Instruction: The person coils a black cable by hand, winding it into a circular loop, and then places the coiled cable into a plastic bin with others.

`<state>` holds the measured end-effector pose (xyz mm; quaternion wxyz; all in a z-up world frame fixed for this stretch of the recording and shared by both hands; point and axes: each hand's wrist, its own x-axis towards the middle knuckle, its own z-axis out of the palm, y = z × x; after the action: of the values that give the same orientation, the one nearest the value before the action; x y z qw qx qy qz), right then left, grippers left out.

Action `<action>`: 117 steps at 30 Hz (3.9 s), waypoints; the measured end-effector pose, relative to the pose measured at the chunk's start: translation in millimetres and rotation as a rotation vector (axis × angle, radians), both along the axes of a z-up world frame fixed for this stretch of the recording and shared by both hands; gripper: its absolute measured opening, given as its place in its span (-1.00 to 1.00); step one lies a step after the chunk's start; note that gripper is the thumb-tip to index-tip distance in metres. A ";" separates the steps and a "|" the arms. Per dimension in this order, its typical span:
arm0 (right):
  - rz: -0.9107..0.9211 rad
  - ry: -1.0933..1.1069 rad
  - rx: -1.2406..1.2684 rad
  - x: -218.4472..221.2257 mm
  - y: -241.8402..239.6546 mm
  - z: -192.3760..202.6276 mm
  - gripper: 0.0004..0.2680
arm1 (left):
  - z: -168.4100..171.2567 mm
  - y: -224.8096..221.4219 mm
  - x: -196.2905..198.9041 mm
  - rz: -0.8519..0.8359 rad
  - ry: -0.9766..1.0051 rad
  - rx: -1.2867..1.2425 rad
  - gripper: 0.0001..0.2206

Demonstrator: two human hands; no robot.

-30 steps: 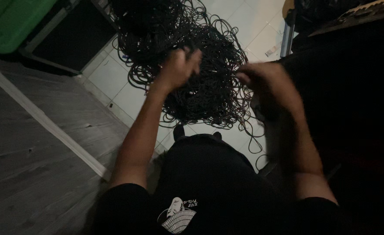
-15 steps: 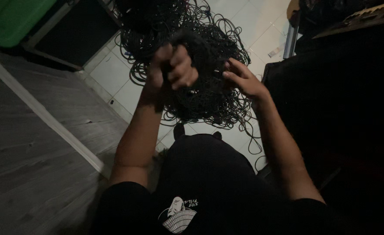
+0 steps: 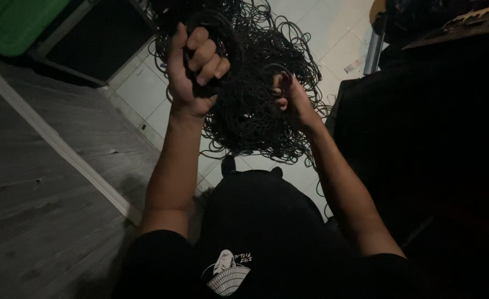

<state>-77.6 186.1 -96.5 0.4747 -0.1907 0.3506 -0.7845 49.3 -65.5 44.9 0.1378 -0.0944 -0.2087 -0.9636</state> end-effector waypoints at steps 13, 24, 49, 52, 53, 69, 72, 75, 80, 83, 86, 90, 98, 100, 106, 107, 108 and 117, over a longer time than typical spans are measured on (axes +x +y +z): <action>0.036 1.106 0.686 42.4 11.6 120.5 -0.87 | -33.1 5.0 -37.4 0.645 -0.123 -0.835 -0.69; -0.174 1.499 0.546 3.4 30.6 196.7 -0.88 | -20.0 63.4 -31.8 -0.039 -0.488 -1.590 -0.61; 0.184 1.313 0.688 37.5 30.6 144.5 -0.84 | -18.3 6.7 -18.4 0.622 -0.247 -0.737 -0.79; -0.006 1.436 0.615 36.0 39.1 170.2 -0.83 | -32.4 25.2 -15.4 0.459 -0.519 -1.113 -0.71; -0.068 1.091 0.700 31.3 42.0 177.1 -0.84 | -37.1 35.0 -18.2 0.319 -0.649 -1.128 -0.64; -0.107 1.105 0.447 -66.6 27.4 75.8 -0.79 | -29.9 82.0 8.4 -0.360 -0.095 -0.313 -0.52; -0.134 0.952 0.550 -50.1 18.4 30.1 -0.71 | -34.2 65.5 -25.2 -0.408 0.179 0.053 -0.70; 0.031 0.967 0.626 -16.8 7.7 30.2 -0.72 | -20.2 43.3 -13.4 -0.089 0.180 0.004 -0.78; 0.180 1.152 0.651 25.9 9.9 85.3 -0.77 | 9.8 -4.5 -8.0 0.425 0.090 -0.344 -0.84; 0.220 1.234 0.680 37.4 23.5 119.8 -0.78 | 3.2 -24.6 -16.2 0.720 -0.100 -0.661 -0.83; 0.110 1.295 0.637 42.6 38.6 153.8 -0.82 | -17.5 -19.5 -27.7 0.828 -0.257 -0.931 -0.75; -0.133 1.214 0.678 31.0 61.7 195.7 -0.87 | -42.6 20.0 -30.3 0.439 -0.860 -1.494 -0.54; -0.193 1.451 0.472 -54.5 51.2 165.1 -0.89 | -21.4 99.2 7.2 -0.574 -0.376 -0.721 -0.54; -0.091 1.216 0.405 -63.3 47.9 128.7 -0.88 | -15.3 103.0 11.1 -0.589 -0.279 -0.623 -0.58; -0.053 0.884 0.533 -36.5 39.5 11.8 -0.76 | -53.5 78.6 15.2 -0.430 -0.179 -0.197 -0.78; -0.062 0.899 0.515 -29.0 39.2 2.3 -0.79 | -67.5 71.2 15.7 -0.444 -0.102 -0.063 -0.81; -0.071 0.913 0.497 -20.2 37.4 -5.1 -0.80 | -81.4 65.6 13.3 -0.456 -0.025 0.072 -0.83; 0.266 1.331 0.770 38.9 33.6 71.2 -0.82 | -70.0 0.3 -28.2 0.397 -0.039 -0.470 -0.80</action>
<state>-38.7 219.7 -25.2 0.2875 -0.4834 0.7834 -0.2645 21.1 -65.1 -25.1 0.2936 -0.0628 -0.4427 -0.8449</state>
